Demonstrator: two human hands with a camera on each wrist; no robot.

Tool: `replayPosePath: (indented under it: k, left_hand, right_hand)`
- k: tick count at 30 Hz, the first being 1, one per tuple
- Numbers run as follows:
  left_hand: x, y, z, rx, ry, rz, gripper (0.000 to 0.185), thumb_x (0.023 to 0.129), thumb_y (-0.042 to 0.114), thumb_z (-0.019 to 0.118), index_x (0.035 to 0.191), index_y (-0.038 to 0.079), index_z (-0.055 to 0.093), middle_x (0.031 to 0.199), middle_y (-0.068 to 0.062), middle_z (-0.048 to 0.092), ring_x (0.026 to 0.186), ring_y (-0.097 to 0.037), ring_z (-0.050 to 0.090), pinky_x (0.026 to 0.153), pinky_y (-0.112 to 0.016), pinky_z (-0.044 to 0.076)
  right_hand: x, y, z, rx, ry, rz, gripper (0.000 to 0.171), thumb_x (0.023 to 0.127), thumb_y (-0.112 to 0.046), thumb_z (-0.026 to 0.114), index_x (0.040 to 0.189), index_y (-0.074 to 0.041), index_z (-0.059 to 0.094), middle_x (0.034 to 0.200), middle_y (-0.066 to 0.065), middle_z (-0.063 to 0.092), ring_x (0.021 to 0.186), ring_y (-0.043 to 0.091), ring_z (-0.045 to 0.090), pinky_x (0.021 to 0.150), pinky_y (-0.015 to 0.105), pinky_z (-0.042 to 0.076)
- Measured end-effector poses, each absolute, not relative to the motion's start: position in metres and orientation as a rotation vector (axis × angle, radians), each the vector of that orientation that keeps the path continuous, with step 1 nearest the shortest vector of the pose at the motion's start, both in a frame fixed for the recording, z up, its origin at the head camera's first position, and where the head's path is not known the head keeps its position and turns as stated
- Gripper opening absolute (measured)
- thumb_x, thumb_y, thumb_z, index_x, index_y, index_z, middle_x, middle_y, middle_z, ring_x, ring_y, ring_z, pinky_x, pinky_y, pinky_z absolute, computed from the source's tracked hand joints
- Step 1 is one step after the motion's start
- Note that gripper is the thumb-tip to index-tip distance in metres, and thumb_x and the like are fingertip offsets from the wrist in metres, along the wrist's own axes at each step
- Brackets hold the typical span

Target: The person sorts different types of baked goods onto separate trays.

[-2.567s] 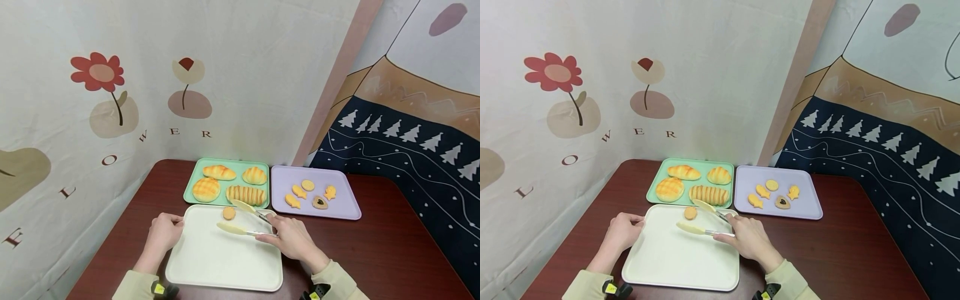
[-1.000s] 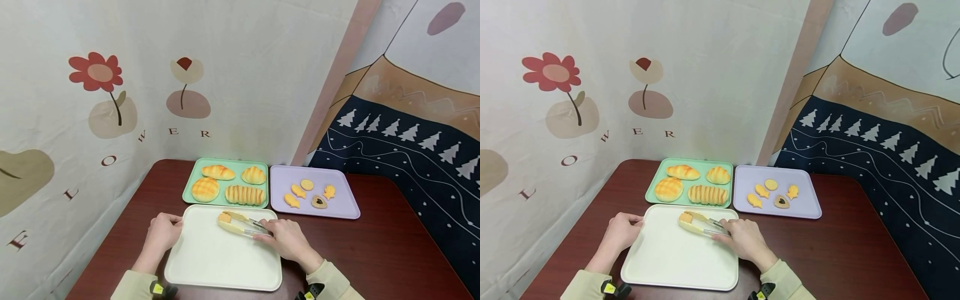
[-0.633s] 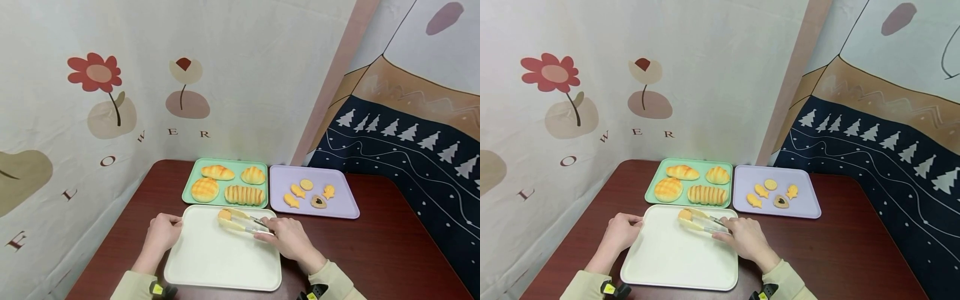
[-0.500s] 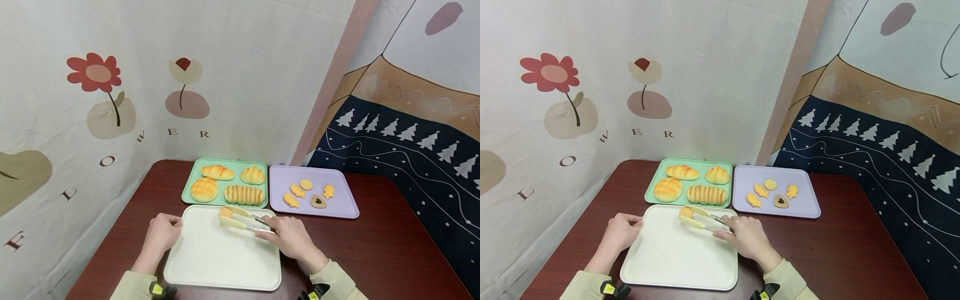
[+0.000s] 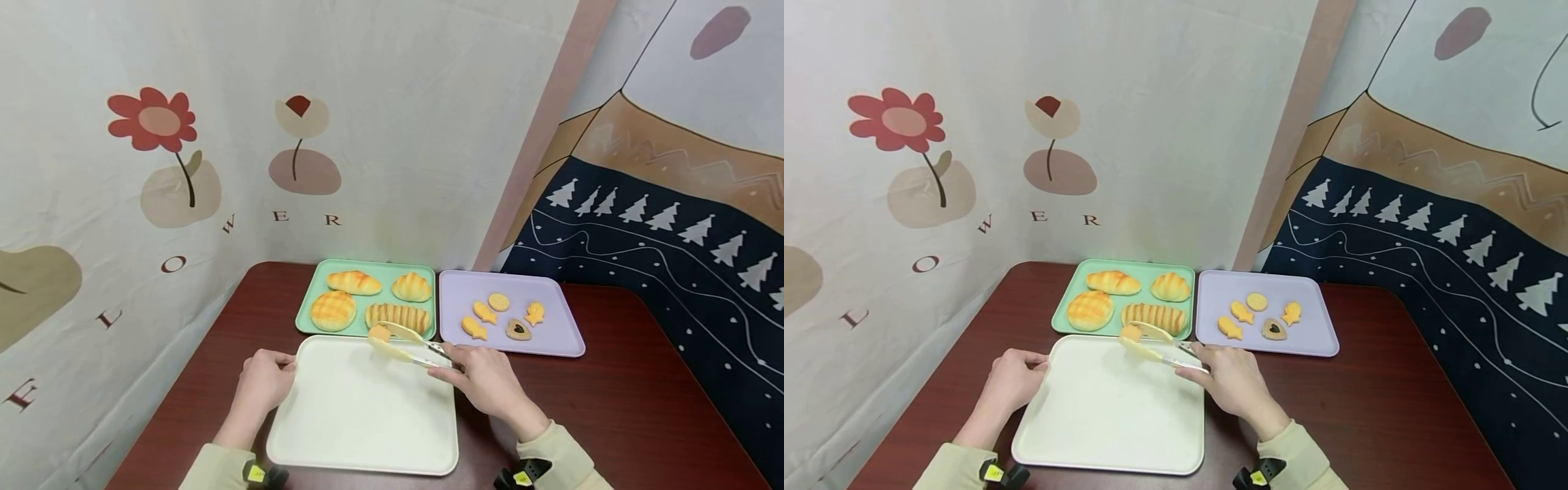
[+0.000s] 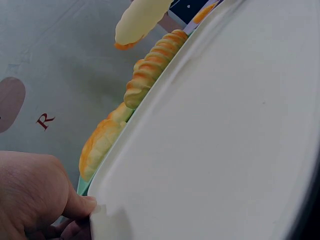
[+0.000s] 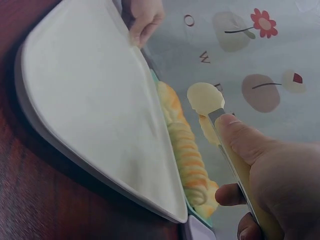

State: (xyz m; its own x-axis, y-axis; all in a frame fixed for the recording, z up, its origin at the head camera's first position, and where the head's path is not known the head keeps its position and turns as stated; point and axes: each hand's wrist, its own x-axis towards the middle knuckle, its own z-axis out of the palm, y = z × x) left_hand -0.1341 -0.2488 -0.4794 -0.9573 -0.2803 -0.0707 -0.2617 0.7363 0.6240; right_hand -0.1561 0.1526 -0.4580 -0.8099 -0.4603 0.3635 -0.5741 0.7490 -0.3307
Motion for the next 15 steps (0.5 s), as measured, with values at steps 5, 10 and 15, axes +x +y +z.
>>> replayPosePath:
  k: [5,10,15]
  left_hand:
    - [-0.135,-0.249,-0.480,0.450,-2.900,-1.038,0.025,0.096,0.011,0.066,0.113,0.001,0.082,0.111,-0.023,0.076,0.081,-0.030,0.070,0.062,-0.041,0.054]
    - [-0.134,-0.250,-0.480,0.441,-2.900,-1.041,0.025,0.096,0.011,0.066,0.113,0.000,0.082,0.111,-0.023,0.076,0.079,-0.029,0.070,0.060,-0.040,0.053]
    - [-0.134,-0.250,-0.480,0.441,-2.902,-1.040,0.025,0.096,0.011,0.067,0.113,0.000,0.082,0.111,-0.023,0.076,0.079,-0.029,0.070,0.060,-0.040,0.053]
  right_hand:
    - [-0.159,0.160,-0.454,0.777,-2.693,0.645,0.042,0.095,-0.057,0.073,0.110,-0.018,0.081,0.078,-0.011,0.067,0.072,0.013,0.060,0.056,0.032,0.045]
    - [-0.161,0.169,-0.451,0.709,-2.730,0.669,0.058,0.096,-0.060,0.070,0.127,-0.012,0.079,0.114,0.002,0.078,0.097,0.023,0.074,0.071,0.044,0.057]
    - [-0.164,0.177,-0.449,0.676,-2.745,0.682,0.062,0.096,-0.059,0.070,0.131,-0.008,0.076,0.121,0.007,0.077,0.101,0.026,0.074,0.072,0.044,0.058]
